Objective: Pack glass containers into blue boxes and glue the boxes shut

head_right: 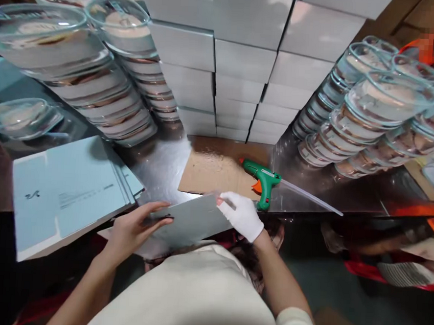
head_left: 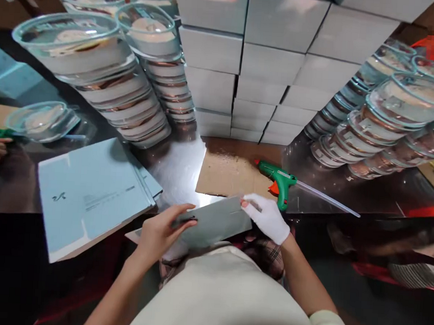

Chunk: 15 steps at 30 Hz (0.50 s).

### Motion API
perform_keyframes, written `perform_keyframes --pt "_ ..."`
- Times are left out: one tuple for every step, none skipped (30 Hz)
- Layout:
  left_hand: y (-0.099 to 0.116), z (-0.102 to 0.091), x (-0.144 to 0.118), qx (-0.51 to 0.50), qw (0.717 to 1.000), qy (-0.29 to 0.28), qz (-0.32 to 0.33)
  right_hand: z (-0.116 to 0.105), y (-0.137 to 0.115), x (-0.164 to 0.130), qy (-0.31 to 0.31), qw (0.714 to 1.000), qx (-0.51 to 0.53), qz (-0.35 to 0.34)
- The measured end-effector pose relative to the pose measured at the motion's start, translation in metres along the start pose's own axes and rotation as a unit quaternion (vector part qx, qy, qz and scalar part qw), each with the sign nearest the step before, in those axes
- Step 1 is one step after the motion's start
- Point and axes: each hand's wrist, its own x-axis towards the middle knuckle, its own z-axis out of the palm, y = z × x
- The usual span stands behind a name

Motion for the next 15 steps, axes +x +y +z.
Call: perform_keyframes --pt "-0.006 0.000 -0.003 0.009 0.999 -0.034 0.002 0.000 0.006 -0.006 -0.078 0.993 0.072 0.057" --pt "-0.010 0.001 -0.006 0.021 0.997 -0.075 0.012 0.001 0.012 -0.012 -0.154 0.972 0.143 0.107" --pt "-0.014 0.004 -0.008 0.037 0.992 -0.115 0.026 0.003 0.017 -0.018 -0.217 0.944 0.204 0.141" --pt "-0.016 0.008 -0.010 0.056 0.986 -0.149 0.045 0.007 0.021 -0.023 -0.261 0.920 0.247 0.158" --pt "-0.018 0.013 -0.012 0.076 0.980 -0.175 0.064 0.012 0.025 -0.027 -0.287 0.904 0.271 0.163" --pt "-0.020 0.019 -0.013 0.093 0.973 -0.195 0.079 0.018 0.028 -0.031 -0.300 0.899 0.278 0.156" --pt "-0.021 0.026 -0.014 0.106 0.967 -0.215 0.088 0.024 0.030 -0.035 -0.306 0.899 0.277 0.145" --pt "-0.022 0.032 -0.016 0.114 0.959 -0.241 0.093 0.031 0.032 -0.037 -0.313 0.900 0.274 0.133" --pt "-0.022 0.037 -0.018 0.116 0.951 -0.272 0.094 0.036 0.033 -0.040 -0.322 0.899 0.272 0.122" --pt "-0.023 0.041 -0.020 0.112 0.942 -0.304 0.091 0.039 0.035 -0.042 -0.329 0.898 0.271 0.113" --pt "-0.024 0.043 -0.022 0.103 0.935 -0.328 0.085 0.040 0.036 -0.045 -0.331 0.898 0.270 0.102" --pt "-0.025 0.043 -0.024 0.089 0.932 -0.344 0.075 0.038 0.038 -0.048 -0.327 0.902 0.267 0.090" --pt "-0.025 0.041 -0.025 0.068 0.933 -0.348 0.063 0.034 0.041 -0.052 -0.306 0.912 0.260 0.079" --pt "-0.024 0.037 -0.026 0.040 0.939 -0.339 0.048 0.027 0.043 -0.057 -0.275 0.926 0.250 0.070" --pt "-0.023 0.032 -0.026 0.009 0.948 -0.317 0.031 0.020 0.046 -0.063 -0.237 0.940 0.239 0.065"
